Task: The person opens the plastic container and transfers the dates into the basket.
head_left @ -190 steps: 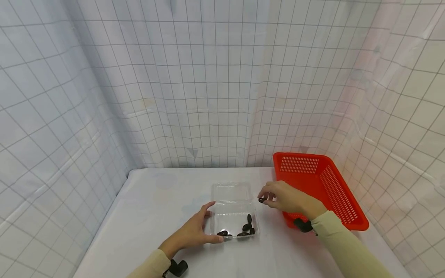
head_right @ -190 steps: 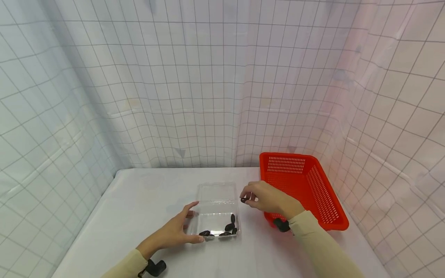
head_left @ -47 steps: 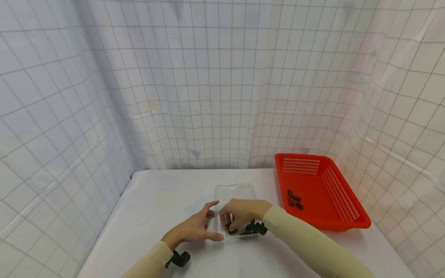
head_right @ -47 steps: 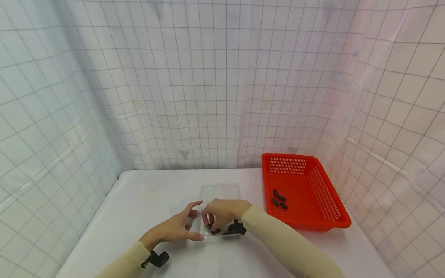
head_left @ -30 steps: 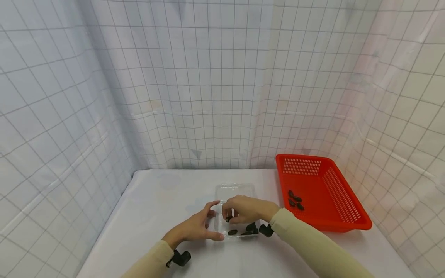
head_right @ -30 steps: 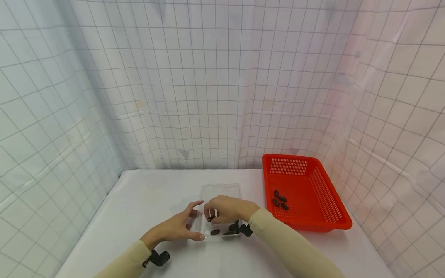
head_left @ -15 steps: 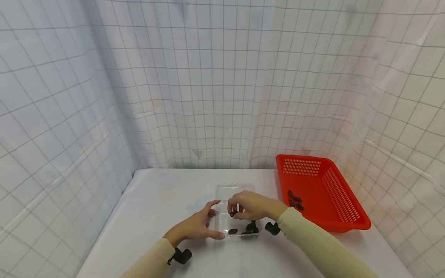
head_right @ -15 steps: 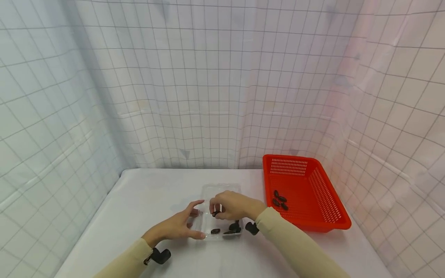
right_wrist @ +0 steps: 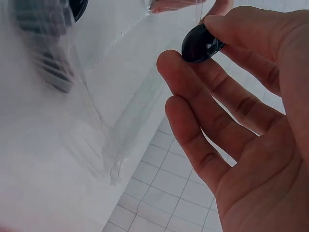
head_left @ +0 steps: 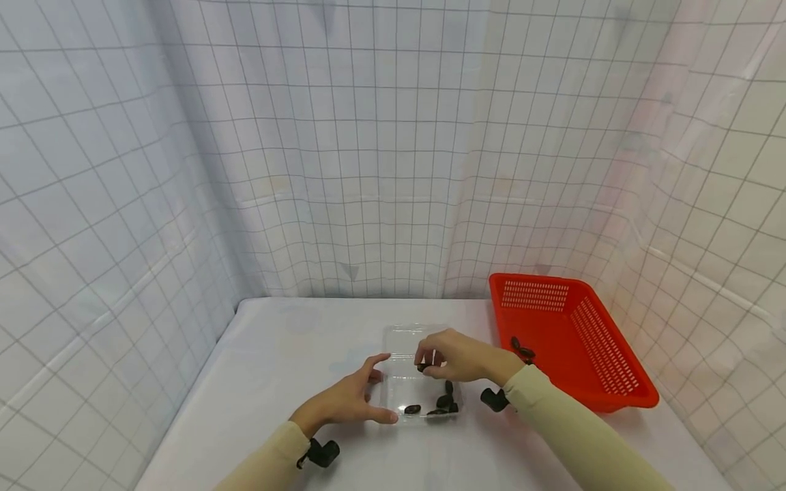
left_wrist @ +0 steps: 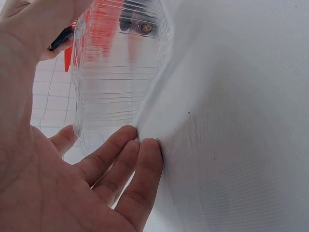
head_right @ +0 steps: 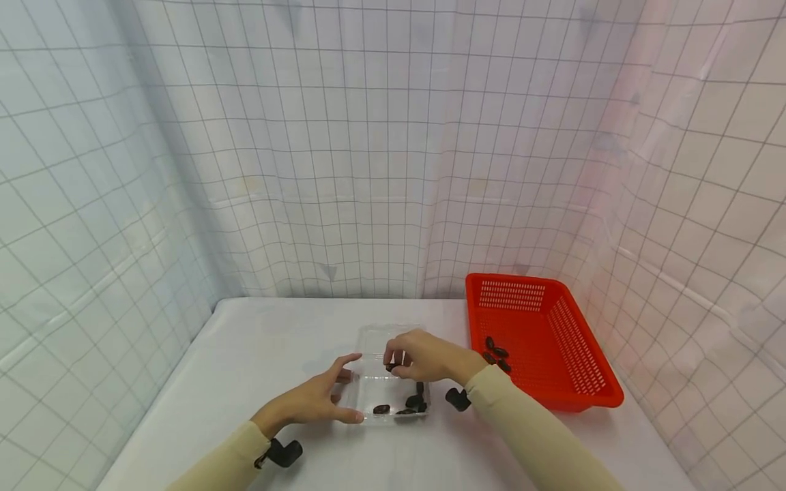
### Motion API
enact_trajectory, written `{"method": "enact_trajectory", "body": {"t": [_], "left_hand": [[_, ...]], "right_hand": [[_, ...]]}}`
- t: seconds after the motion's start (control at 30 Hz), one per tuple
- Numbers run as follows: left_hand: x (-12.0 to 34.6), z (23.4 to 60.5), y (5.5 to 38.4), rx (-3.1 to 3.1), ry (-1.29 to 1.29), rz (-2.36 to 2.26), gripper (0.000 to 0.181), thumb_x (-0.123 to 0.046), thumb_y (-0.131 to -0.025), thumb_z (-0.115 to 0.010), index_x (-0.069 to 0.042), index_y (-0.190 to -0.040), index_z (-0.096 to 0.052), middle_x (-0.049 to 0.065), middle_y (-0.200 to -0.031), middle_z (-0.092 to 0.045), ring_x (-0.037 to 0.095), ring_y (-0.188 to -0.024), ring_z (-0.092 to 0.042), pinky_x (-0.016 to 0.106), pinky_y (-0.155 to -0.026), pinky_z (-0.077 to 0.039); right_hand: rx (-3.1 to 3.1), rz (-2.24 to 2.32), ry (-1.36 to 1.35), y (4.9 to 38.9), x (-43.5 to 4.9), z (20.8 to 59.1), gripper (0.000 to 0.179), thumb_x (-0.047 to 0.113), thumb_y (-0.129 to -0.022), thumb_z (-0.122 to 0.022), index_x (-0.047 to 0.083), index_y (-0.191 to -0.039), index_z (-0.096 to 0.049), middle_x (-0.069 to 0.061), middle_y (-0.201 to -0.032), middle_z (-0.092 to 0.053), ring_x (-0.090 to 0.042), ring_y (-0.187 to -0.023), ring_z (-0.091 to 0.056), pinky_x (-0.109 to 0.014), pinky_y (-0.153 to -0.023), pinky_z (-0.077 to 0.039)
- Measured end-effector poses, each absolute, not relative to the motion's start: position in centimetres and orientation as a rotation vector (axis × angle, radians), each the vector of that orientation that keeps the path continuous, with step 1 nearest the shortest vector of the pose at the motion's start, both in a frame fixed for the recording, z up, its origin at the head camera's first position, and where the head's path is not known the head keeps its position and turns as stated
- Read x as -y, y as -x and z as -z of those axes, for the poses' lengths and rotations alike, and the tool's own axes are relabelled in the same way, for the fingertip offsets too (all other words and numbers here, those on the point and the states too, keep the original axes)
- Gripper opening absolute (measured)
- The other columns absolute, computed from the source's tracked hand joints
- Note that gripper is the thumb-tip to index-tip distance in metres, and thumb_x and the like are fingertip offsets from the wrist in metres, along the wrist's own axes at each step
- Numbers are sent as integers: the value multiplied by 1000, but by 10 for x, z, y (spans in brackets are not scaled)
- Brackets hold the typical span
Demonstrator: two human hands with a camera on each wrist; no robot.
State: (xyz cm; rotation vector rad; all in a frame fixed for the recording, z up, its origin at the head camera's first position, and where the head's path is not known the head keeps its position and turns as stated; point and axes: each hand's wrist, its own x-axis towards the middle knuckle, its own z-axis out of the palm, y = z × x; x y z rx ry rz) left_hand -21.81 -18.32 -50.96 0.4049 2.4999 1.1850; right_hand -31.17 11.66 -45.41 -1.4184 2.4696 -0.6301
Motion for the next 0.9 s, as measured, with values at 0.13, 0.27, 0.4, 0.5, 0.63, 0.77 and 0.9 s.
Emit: {"method": "enact_trajectory", "body": {"t": [0.13,0.27,0.4,0.5,0.63,0.77,0.9], "left_hand": [[183,510,218,-2500,-398,-1190,124,-46,-89,-101,-26,-185,-24,22,-168,-59,40,-138,-71,68,-120,-56],[184,512,217,-2497,-398,-1191,124,-46,-89,-102,-26,-184,-24,22,-168,-60,39,-136,-72,67,-120,-56],[184,513,217,-2502,-414,-1185,124,-47,-89,-101,-26,-184,-24,21,-167,-60,37,-134,-73,65,-119,-57],[184,513,217,-2511,-415,-1178,125,-48,-89,-101,-25,-184,-24,21,-167,-61,36,-135,-73,64,-119,-58],[185,512,217,-2508,-428,-1185,126,-47,-89,-101,-23,-184,-24,22,-167,-60,37,-138,-72,64,-120,-57],[185,511,216,-2501,-438,-1195,126,-47,-89,-101,-21,-185,-23,23,-167,-59,38,-140,-72,64,-121,-57],[184,510,216,-2508,-439,-1193,125,-46,-89,-101,-22,-185,-23,23,-168,-60,38,-140,-72,64,-121,-57]], "right_hand": [[-2482,646,1413,314,-123,452,17,13,-109,-81,13,-126,-84,7,-111,-83,0,-97,-72,-26,-97,-66],[-2504,651,1392,316,-132,451,16,14,-110,-81,17,-124,-85,8,-112,-84,1,-97,-72,-26,-97,-66],[-2543,647,1386,319,-143,446,15,16,-110,-80,20,-124,-84,7,-114,-84,-1,-97,-74,-29,-97,-67],[-2566,649,1371,321,-151,441,15,16,-110,-80,19,-125,-84,7,-115,-84,-4,-99,-75,-37,-97,-69],[-2587,662,1351,325,-163,436,16,15,-110,-80,20,-125,-84,7,-112,-83,-4,-98,-75,-44,-96,-70],[-2617,675,1332,330,-175,434,17,15,-109,-82,22,-125,-84,8,-113,-83,-6,-99,-75,-44,-95,-70],[-2679,664,1303,333,-187,433,19,16,-109,-83,23,-126,-85,11,-112,-83,-8,-101,-75,-40,-95,-70]]}}
